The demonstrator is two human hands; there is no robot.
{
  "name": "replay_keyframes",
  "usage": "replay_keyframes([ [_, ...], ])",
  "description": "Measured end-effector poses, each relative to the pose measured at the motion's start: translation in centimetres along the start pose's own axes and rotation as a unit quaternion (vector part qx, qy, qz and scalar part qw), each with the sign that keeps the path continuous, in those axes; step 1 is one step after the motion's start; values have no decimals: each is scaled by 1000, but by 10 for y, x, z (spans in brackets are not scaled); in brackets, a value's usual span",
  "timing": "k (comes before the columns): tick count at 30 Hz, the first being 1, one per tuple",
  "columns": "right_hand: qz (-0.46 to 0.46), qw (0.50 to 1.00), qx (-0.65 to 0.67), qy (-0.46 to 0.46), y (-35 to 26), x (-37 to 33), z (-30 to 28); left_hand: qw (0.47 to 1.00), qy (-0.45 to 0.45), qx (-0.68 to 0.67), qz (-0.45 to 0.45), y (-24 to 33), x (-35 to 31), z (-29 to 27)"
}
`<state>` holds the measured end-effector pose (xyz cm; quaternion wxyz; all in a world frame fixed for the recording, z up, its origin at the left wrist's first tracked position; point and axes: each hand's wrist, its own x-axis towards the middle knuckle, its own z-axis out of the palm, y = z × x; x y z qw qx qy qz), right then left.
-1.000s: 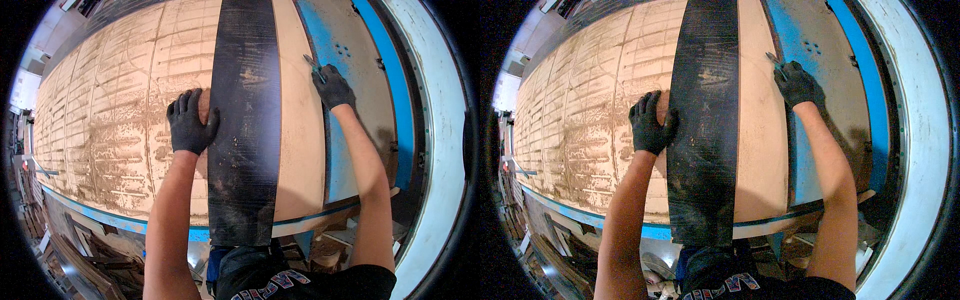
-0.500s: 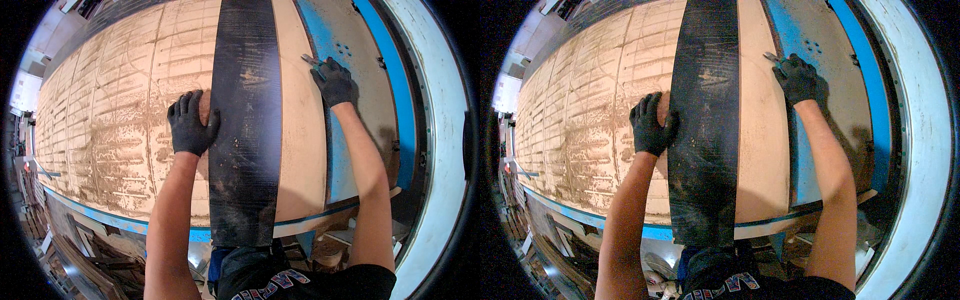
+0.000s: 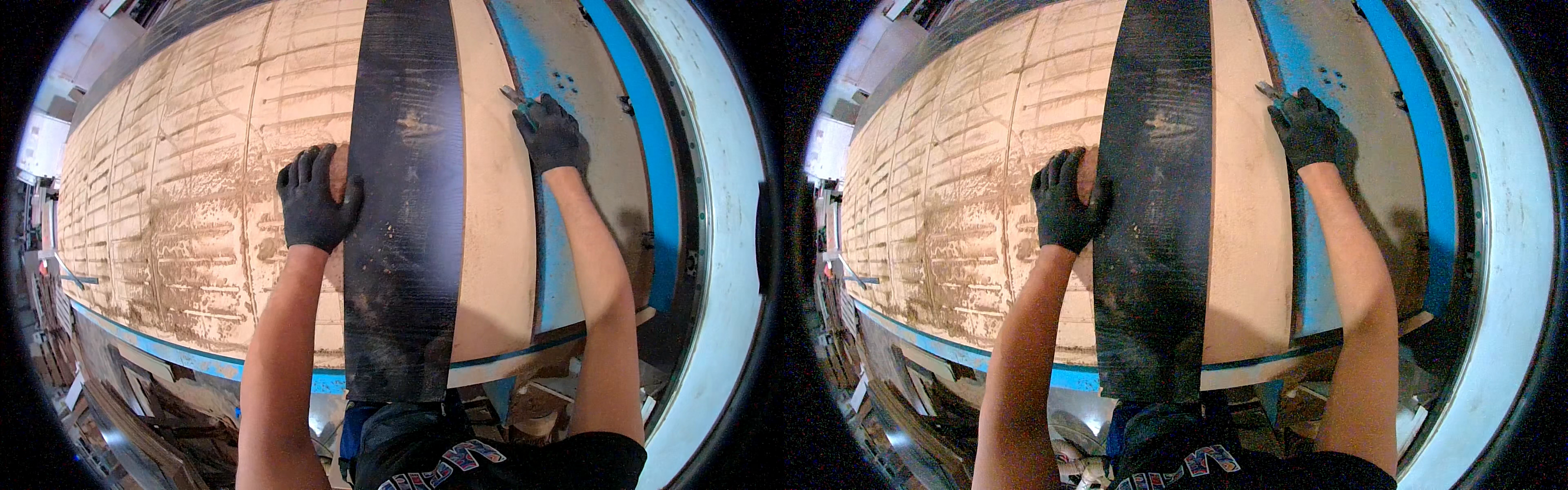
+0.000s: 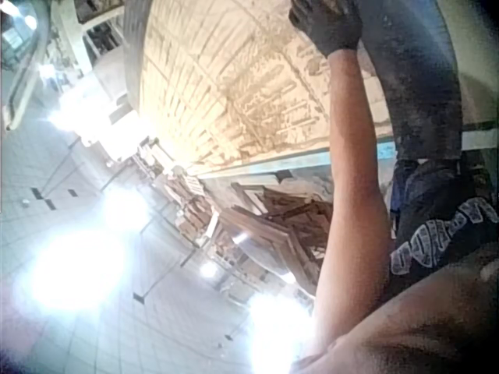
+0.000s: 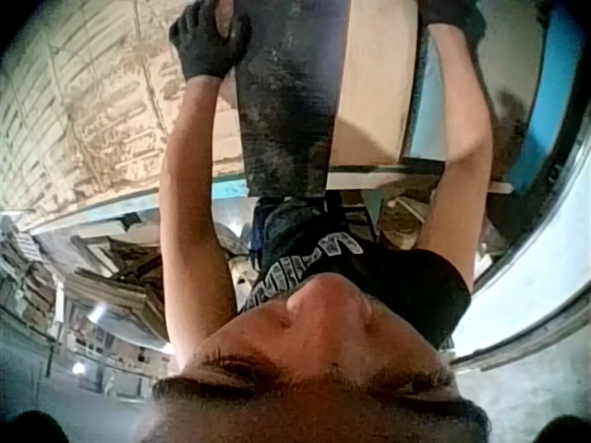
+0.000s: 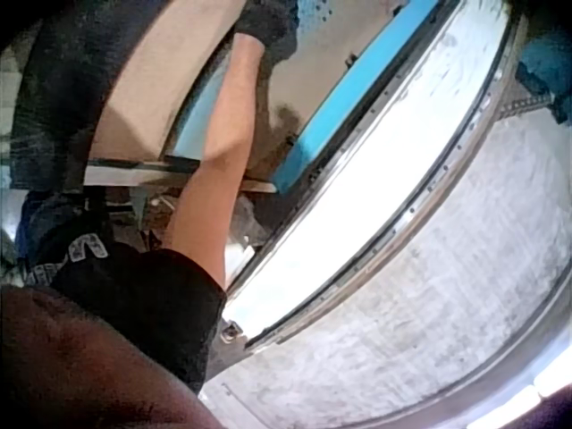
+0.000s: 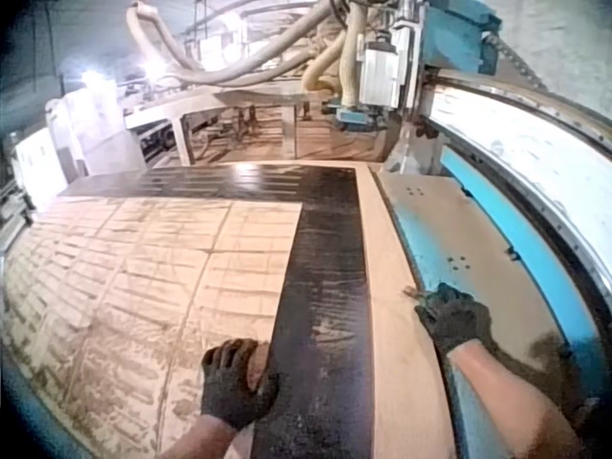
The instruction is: The person cleans debris from a large wooden panel on a machine bed using a small tool and by hand, then lifts the panel and carries it across the workshop.
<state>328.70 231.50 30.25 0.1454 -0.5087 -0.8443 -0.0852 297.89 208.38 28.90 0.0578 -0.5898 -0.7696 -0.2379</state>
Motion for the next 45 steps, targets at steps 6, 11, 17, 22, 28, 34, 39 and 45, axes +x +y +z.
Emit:
replay_keyframes([
  [6, -30, 999, -37, 8, -1, 1, 1, 1000, -7, 2, -5, 2, 0, -1],
  [11, -47, 995, -75, -53, 4, 6, 5, 1000, -7, -1, -7, 0, 0, 1],
  [17, -91, 993, -72, 8, 16, 6, 17, 1000, -14, 0, -2, 1, 0, 0],
  [22, -95, 993, -23, -59, 4, 7, -2, 1000, -10, 3, 7, 0, 1, 0],
  [28, -100, 990, -30, -97, 6, 14, -1, 1000, -4, 4, 12, 0, 1, 0],
  [34, -58, 984, -20, -165, 6, 17, 0, 1000, -1, -7, 7, 1, 0, -1],
  [39, -13, 987, 57, -147, 7, 16, 5, 1000, -5, 3, 6, 1, 0, 1],
  [45, -36, 983, 108, -145, 3, 6, 6, 1000, -4, 10, 8, 1, 0, 1],
])
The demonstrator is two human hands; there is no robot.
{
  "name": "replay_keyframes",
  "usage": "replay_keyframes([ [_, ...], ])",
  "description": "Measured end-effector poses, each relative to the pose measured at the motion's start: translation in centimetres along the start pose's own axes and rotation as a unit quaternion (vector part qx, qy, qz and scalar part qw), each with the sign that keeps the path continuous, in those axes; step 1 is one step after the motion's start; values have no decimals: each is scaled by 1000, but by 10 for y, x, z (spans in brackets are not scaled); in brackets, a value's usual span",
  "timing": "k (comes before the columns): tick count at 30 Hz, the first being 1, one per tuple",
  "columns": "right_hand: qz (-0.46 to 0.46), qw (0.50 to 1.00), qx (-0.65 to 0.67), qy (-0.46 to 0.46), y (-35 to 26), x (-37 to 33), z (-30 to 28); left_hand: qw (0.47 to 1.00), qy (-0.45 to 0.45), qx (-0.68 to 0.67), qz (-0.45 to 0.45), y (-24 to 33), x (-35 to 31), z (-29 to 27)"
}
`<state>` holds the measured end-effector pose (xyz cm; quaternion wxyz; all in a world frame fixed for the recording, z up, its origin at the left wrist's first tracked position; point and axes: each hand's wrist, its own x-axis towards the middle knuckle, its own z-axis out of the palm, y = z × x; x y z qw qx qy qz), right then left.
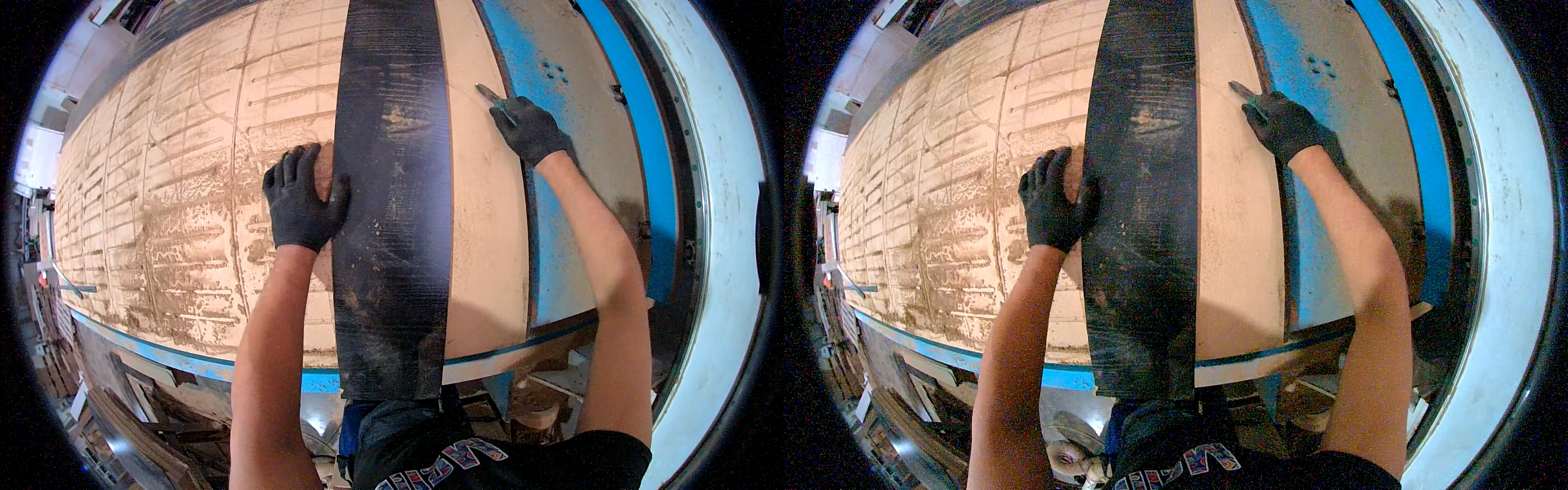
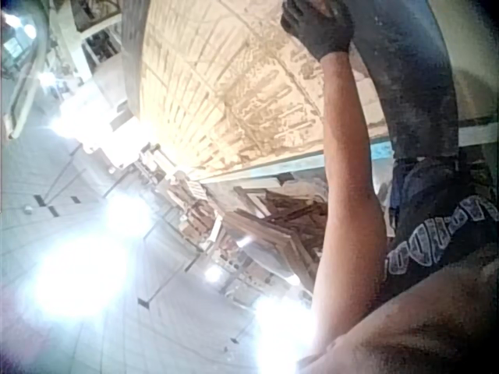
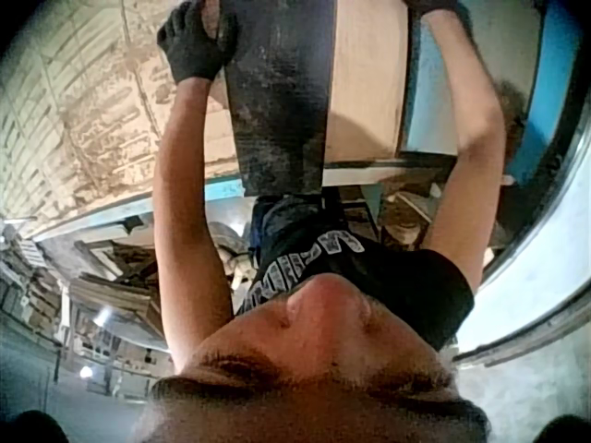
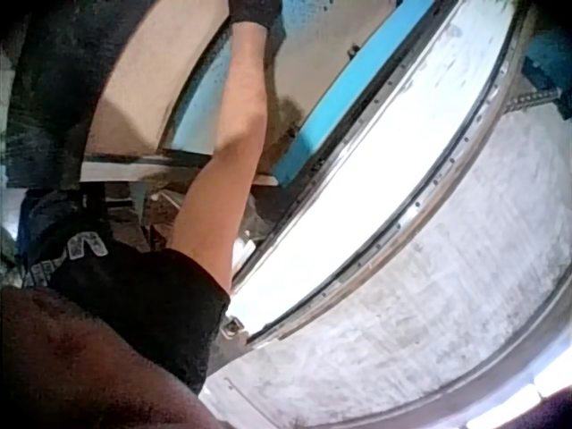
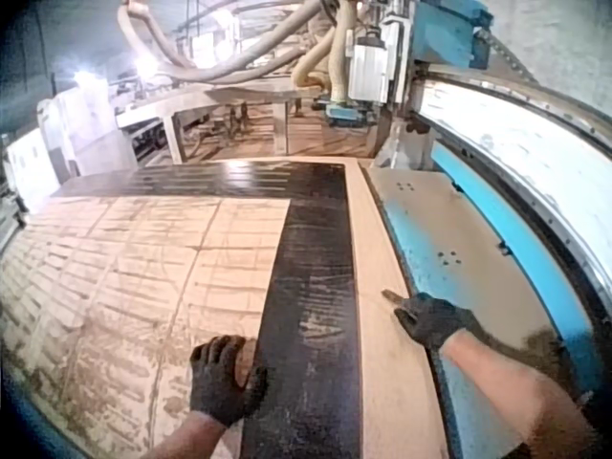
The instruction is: The person cleans debris from a large wooden panel on a machine bed using a small tool and by hand, then lifts the panel and carries it across the workshop.
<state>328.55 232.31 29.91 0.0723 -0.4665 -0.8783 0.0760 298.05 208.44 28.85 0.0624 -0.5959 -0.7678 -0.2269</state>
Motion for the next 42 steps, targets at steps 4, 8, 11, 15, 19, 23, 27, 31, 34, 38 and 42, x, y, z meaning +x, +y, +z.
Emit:
replay_keyframes([
  [4, 38, 999, 3, 9, -8, -10, -6, 1000, -6, -2, -6, -2, 0, -2],
  [8, 130, 988, 79, -14, -2, -17, -15, 1000, -3, -13, -4, -2, -1, 0],
  [11, 187, 976, 110, -3, 11, -26, -14, 1000, -2, -14, 1, 2, 1, 1],
  [15, 103, 992, 63, 28, -4, -42, -25, 1000, -4, -4, -6, 0, 0, -1],
  [19, -67, 994, -59, 64, -5, -44, -18, 1000, -8, 5, -3, -4, -1, 0],
  [23, -40, 995, -72, -50, 9, -28, -18, 1000, -7, 7, 3, 0, 1, 2],
  [27, 122, 990, -54, -37, 14, 0, -27, 1000, -4, -3, 4, 0, 0, 2],
  [31, -228, 962, -149, -16, 10, -29, -12, 1000, -6, -3, 0, -2, -1, 0],
  [34, 7, 994, -72, -87, 11, -9, -22, 1000, -9, -2, 3, 0, 2, -2],
  [38, 52, 993, -68, -85, 0, -4, -31, 1000, -12, -1, -12, -5, 1, 0],
  [42, 43, 994, -84, -51, 11, -6, -12, 1000, -8, -1, -5, -1, -1, 0],
])
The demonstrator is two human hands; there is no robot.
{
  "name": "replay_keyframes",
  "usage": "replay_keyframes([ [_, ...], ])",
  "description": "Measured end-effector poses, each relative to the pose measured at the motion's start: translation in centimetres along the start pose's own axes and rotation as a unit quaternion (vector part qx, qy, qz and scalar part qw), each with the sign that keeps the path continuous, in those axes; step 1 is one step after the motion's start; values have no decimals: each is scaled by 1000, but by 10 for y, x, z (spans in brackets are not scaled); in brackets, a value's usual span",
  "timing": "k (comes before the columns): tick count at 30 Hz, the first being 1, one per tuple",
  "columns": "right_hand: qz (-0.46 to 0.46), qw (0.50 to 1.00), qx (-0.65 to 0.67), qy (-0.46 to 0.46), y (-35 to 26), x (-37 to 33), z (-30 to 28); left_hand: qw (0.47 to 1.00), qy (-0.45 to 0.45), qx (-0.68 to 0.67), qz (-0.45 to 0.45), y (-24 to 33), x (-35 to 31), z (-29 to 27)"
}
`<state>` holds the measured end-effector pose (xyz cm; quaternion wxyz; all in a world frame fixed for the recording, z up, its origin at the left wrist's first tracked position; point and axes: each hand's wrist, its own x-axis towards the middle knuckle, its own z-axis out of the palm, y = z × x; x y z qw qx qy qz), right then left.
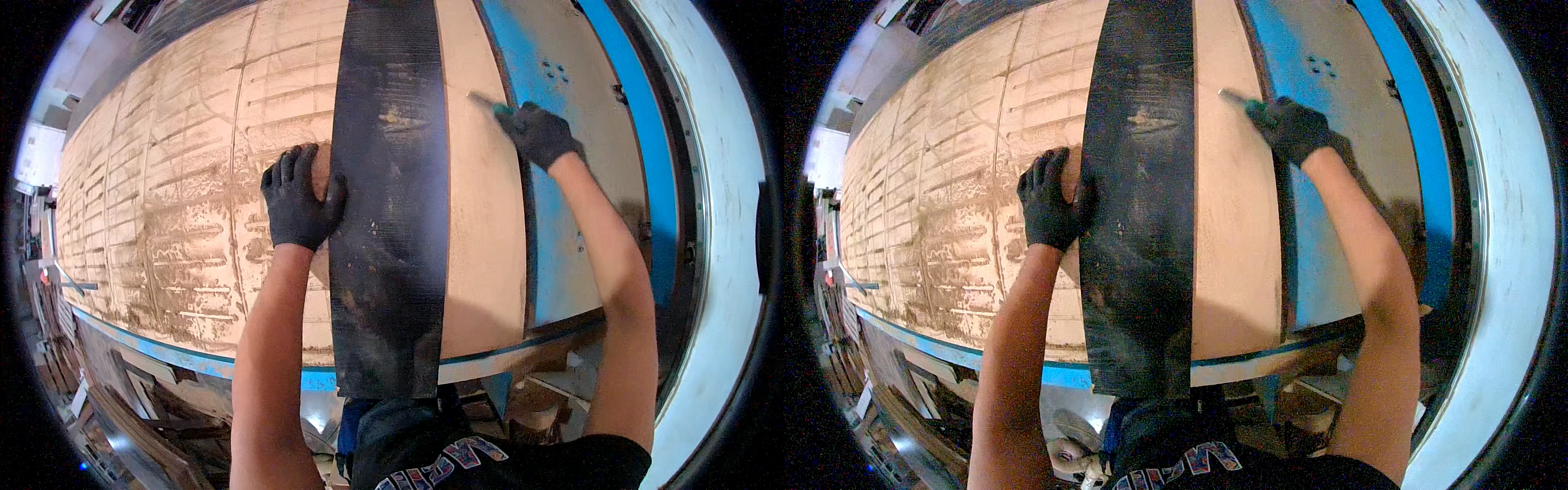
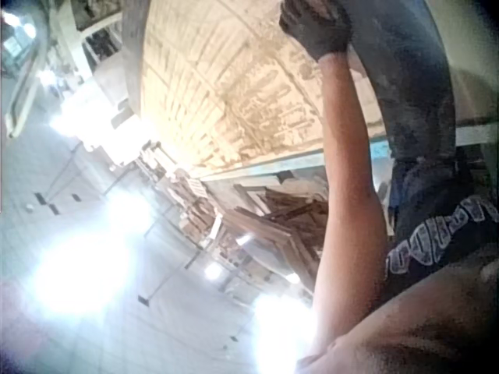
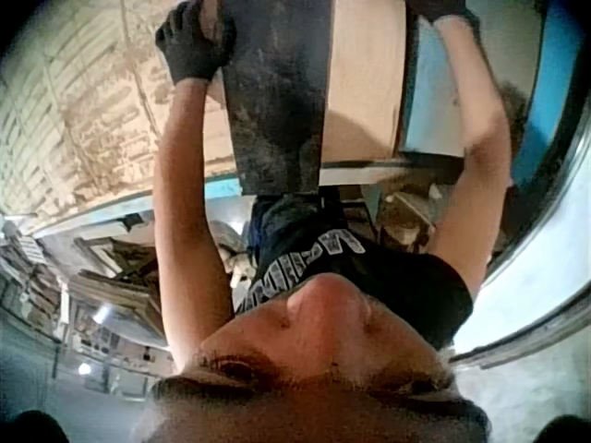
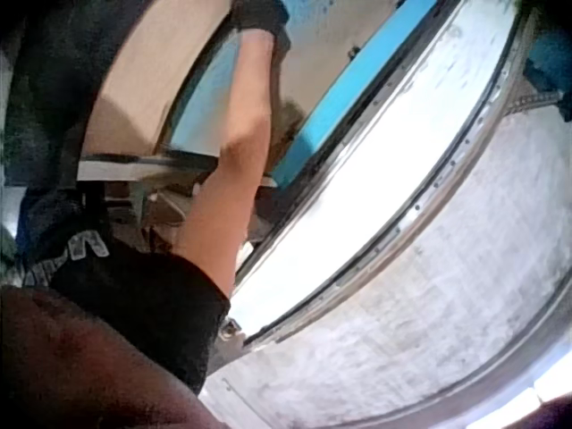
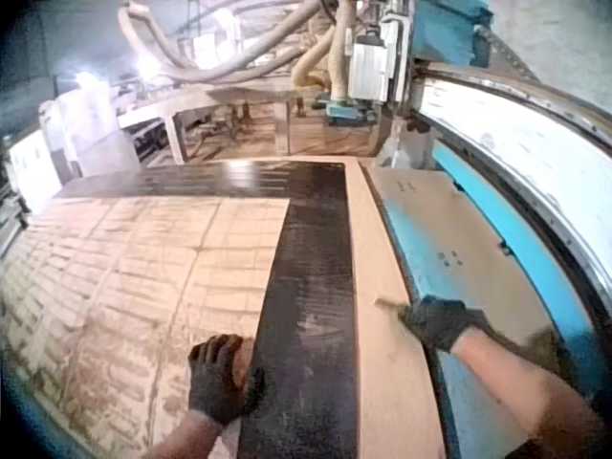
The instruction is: The person cleans debris from a large wooden panel on a machine bed using a small tool and by hand, then lifts the panel and carries it across the workshop.
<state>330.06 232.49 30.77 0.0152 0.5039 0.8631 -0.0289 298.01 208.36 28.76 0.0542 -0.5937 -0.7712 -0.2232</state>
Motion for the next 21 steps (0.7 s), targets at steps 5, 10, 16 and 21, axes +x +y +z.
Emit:
replay_keyframes([
  [5, 7, 1000, 22, -1, -13, -1, -6, 1000, -9, 0, -14, -3, 3, 2],
  [10, 83, 993, 75, -24, -7, 7, -22, 1000, 3, -8, -3, 2, 2, -3],
  [16, -93, 995, -33, -3, -34, -22, -12, 1000, 5, -4, 3, -5, -2, -1],
  [21, 186, 981, 17, -58, 35, 20, -12, 1000, 6, -12, 3, -1, 0, 4],
])
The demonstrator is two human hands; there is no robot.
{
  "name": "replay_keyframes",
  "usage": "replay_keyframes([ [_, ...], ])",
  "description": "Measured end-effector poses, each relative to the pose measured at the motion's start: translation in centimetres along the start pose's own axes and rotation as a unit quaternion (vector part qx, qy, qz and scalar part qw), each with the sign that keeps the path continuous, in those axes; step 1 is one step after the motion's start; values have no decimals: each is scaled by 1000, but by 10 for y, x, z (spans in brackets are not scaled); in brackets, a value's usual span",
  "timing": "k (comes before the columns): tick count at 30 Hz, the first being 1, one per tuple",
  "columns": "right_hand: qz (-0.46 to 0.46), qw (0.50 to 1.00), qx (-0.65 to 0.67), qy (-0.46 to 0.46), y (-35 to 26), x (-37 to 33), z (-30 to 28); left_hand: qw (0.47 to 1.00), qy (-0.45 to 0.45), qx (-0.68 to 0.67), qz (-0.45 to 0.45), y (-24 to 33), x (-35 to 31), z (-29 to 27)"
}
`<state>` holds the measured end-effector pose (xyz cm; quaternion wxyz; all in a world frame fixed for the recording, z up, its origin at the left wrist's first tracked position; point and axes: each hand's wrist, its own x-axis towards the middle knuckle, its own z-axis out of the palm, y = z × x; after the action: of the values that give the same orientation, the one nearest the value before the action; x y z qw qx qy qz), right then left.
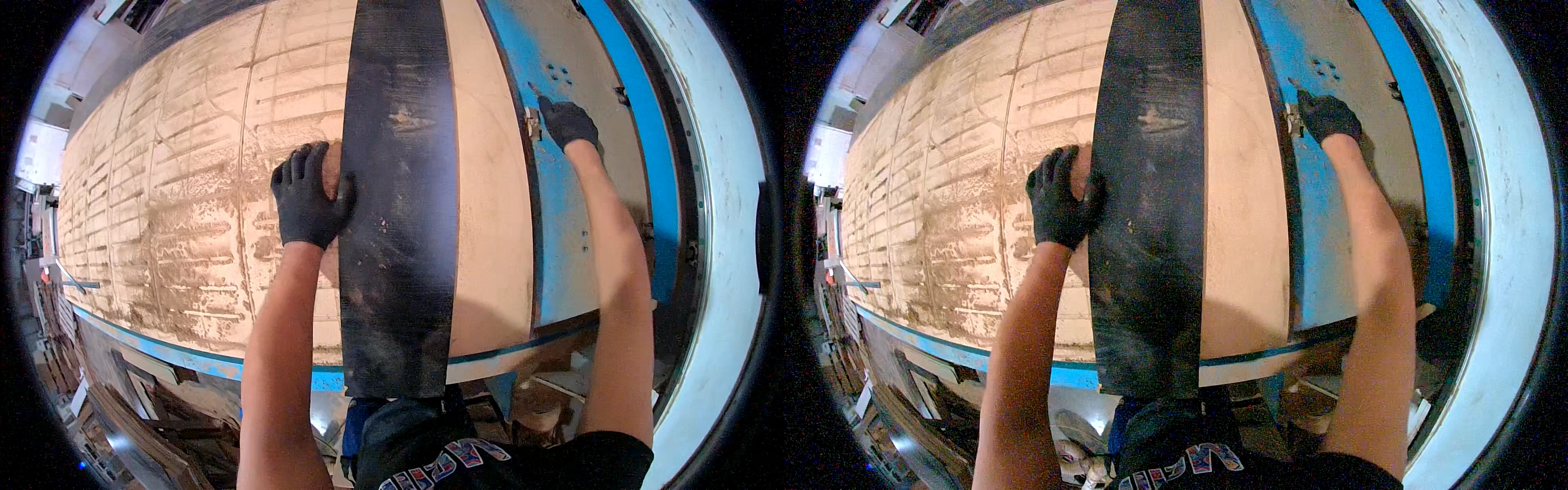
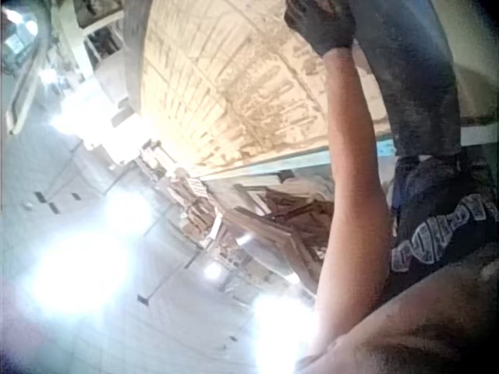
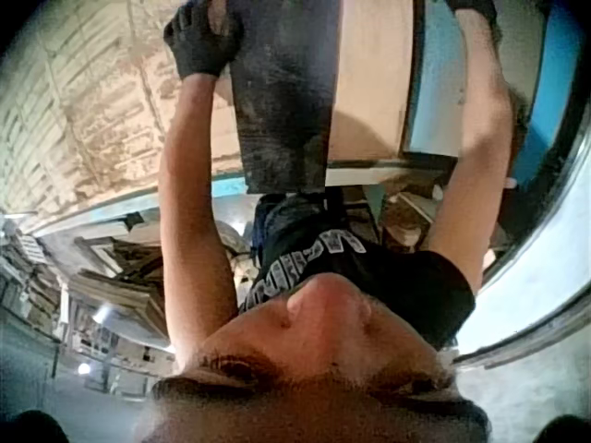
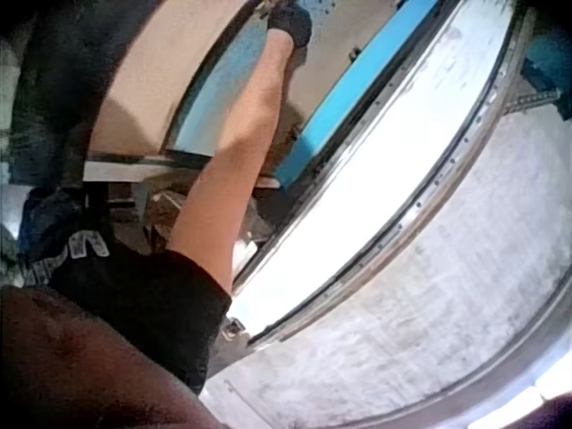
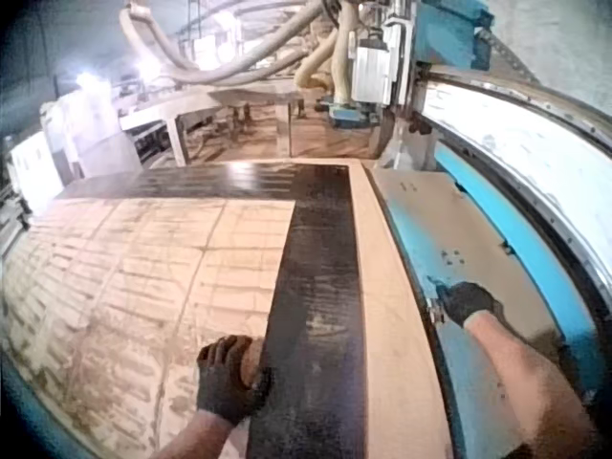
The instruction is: The person cleans debris from a large wooden panel on a machine bed using a small tool and by hand, then lifts the panel and carries it across the workshop.
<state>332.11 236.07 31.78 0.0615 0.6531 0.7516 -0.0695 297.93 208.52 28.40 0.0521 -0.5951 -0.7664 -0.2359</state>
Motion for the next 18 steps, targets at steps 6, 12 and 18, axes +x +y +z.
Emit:
replay_keyframes([
  [6, -199, 976, 58, 64, -23, -58, 6, 1000, -4, 10, 5, 0, 1, -3],
  [12, -317, 945, -70, 45, -27, -44, 11, 1000, -4, 22, 4, 1, 1, -2],
  [18, -42, 998, 29, 42, -2, 14, -13, 1000, -8, 23, 0, 1, 1, 0],
])
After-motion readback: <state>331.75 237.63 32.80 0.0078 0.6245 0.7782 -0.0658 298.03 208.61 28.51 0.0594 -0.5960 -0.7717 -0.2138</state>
